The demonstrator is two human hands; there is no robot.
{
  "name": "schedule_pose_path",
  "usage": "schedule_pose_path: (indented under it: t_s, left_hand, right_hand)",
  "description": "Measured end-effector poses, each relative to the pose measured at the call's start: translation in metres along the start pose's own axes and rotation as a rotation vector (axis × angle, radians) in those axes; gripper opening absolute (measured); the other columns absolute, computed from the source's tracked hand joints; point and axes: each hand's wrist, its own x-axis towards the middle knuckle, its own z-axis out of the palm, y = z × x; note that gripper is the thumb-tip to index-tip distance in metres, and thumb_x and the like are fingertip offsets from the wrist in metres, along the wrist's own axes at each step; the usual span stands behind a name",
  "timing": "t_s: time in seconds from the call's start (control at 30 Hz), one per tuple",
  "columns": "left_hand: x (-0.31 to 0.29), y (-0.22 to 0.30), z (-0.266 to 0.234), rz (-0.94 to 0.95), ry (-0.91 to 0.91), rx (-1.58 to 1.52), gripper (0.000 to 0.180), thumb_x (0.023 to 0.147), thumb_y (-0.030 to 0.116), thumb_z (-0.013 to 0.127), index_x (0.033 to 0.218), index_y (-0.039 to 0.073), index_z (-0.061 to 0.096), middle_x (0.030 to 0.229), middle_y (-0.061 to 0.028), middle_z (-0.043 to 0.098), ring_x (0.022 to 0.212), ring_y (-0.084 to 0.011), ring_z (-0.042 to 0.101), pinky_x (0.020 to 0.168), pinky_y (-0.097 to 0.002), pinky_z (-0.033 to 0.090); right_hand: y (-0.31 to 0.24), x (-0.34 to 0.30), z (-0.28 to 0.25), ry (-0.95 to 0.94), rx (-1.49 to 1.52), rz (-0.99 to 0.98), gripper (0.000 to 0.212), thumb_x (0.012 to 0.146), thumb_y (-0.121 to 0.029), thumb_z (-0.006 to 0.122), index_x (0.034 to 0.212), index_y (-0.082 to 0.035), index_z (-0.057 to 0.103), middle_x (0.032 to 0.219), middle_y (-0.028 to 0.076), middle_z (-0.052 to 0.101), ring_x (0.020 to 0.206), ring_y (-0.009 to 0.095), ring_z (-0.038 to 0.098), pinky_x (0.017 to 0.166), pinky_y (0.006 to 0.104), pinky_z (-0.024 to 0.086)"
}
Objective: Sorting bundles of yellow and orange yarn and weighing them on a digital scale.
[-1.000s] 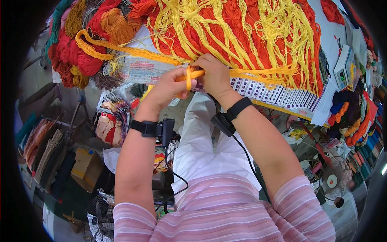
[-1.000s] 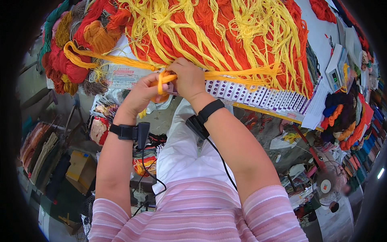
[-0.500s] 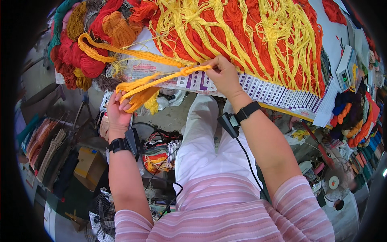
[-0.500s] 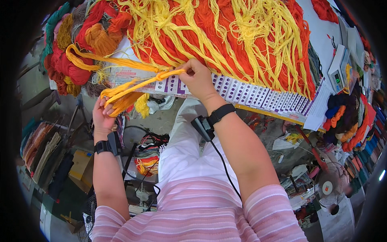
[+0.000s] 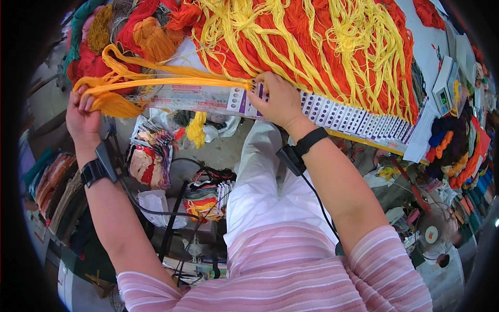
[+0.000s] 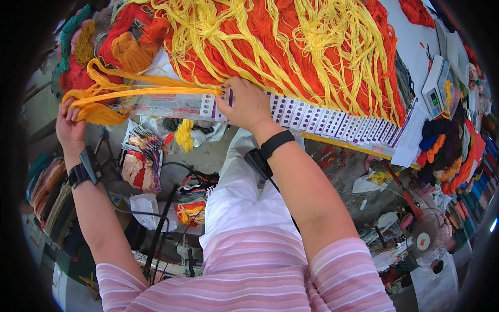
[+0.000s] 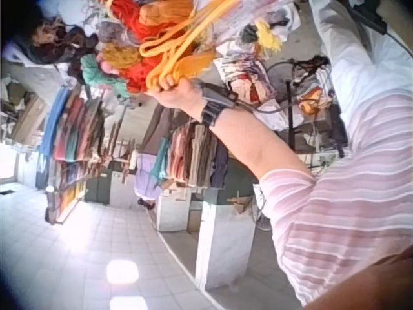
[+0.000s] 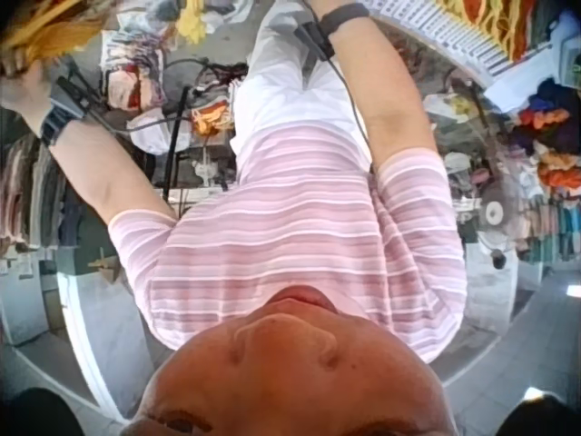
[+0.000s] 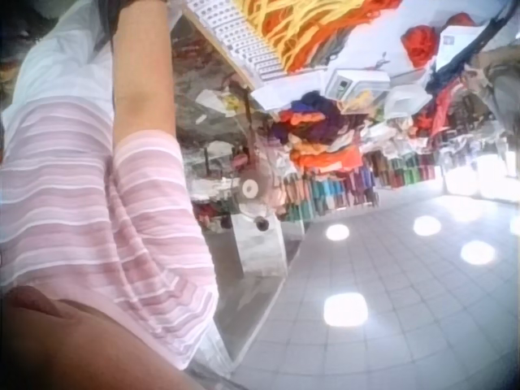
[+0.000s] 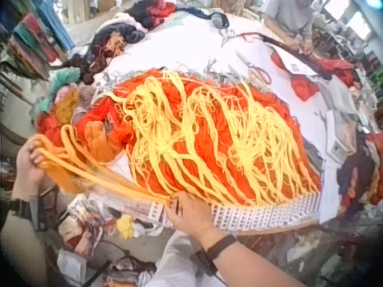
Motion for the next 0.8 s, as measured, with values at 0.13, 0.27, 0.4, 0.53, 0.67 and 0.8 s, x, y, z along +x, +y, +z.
schedule_pose_path:
  t_s: [0.13, 0.27, 0.4, 0.53, 0.67, 0.8]
  left_hand:
    - [0.002, -0.016, 0.059, 0.192, 0.297, 0.414, 0.019, 0.092, 0.017, 0.046, 0.098, 0.001, 0.052, 0.073, -0.0026, 0.049, 0.059, -0.0078, 0.043, 0.053, -0.02, 0.036]
    - [-0.013, -0.052, 0.076, 0.215, 0.305, 0.818, 0.025, 0.084, 0.023, 0.059, 0.095, 0.001, 0.059, 0.083, -0.0036, 0.058, 0.058, -0.0073, 0.045, 0.053, -0.021, 0.039]
    - [-0.041, -0.148, 0.089, -0.027, 0.044, 1.266, 0.023, 0.08, 0.019, 0.063, 0.101, 0.012, 0.061, 0.078, 0.0007, 0.059, 0.056, -0.0071, 0.049, 0.048, -0.0222, 0.04]
    - [-0.05, -0.239, 0.089, 0.103, -0.246, 1.458, 0.024, 0.077, 0.019, 0.064, 0.1, 0.014, 0.062, 0.074, -0.0075, 0.061, 0.062, -0.0214, 0.057, 0.06, -0.0317, 0.046]
    - [-0.044, -0.266, 0.083, 0.253, -0.255, 1.661, 0.017, 0.074, 0.017, 0.065, 0.091, 0.011, 0.063, 0.068, -0.0107, 0.059, 0.061, -0.0239, 0.057, 0.057, -0.0313, 0.046]
    - [-0.03, -0.26, 0.066, 0.471, -0.126, 1.779, 0.011, 0.073, 0.02, 0.063, 0.08, 0.012, 0.061, 0.069, -0.0115, 0.061, 0.063, -0.0304, 0.06, 0.057, -0.0389, 0.047]
  right_hand:
    - [0.003, 0.002, -0.002, -0.006, -0.004, -0.023, 0.029, 0.072, -0.021, 0.058, 0.098, -0.01, 0.053, 0.082, 0.008, 0.062, 0.076, 0.026, 0.06, 0.069, 0.0373, 0.047]
    - [0.015, 0.002, -0.003, -0.072, 0.207, 0.084, 0.024, 0.073, -0.016, 0.056, 0.095, -0.008, 0.055, 0.079, 0.011, 0.062, 0.074, 0.025, 0.06, 0.068, 0.0346, 0.047]
    - [0.02, 0.003, 0.003, -0.011, 0.42, 0.122, 0.017, 0.076, -0.008, 0.051, 0.092, -0.005, 0.058, 0.079, 0.011, 0.062, 0.071, 0.024, 0.06, 0.067, 0.0316, 0.047]
    - [0.022, 0.003, 0.005, 0.059, 0.379, 0.02, 0.018, 0.08, -0.005, 0.05, 0.094, -0.004, 0.059, 0.071, 0.004, 0.057, 0.063, 0.012, 0.054, 0.063, 0.0243, 0.044]
    - [0.023, 0.003, 0.004, 0.033, 0.348, 0.041, 0.017, 0.079, -0.005, 0.05, 0.094, -0.004, 0.059, 0.072, 0.005, 0.059, 0.064, 0.013, 0.055, 0.063, 0.0253, 0.045]
    - [0.022, 0.003, 0.007, 0.078, 0.383, 0.037, 0.016, 0.076, -0.007, 0.05, 0.089, -0.006, 0.06, 0.08, 0.01, 0.063, 0.073, 0.026, 0.061, 0.066, 0.0334, 0.048]
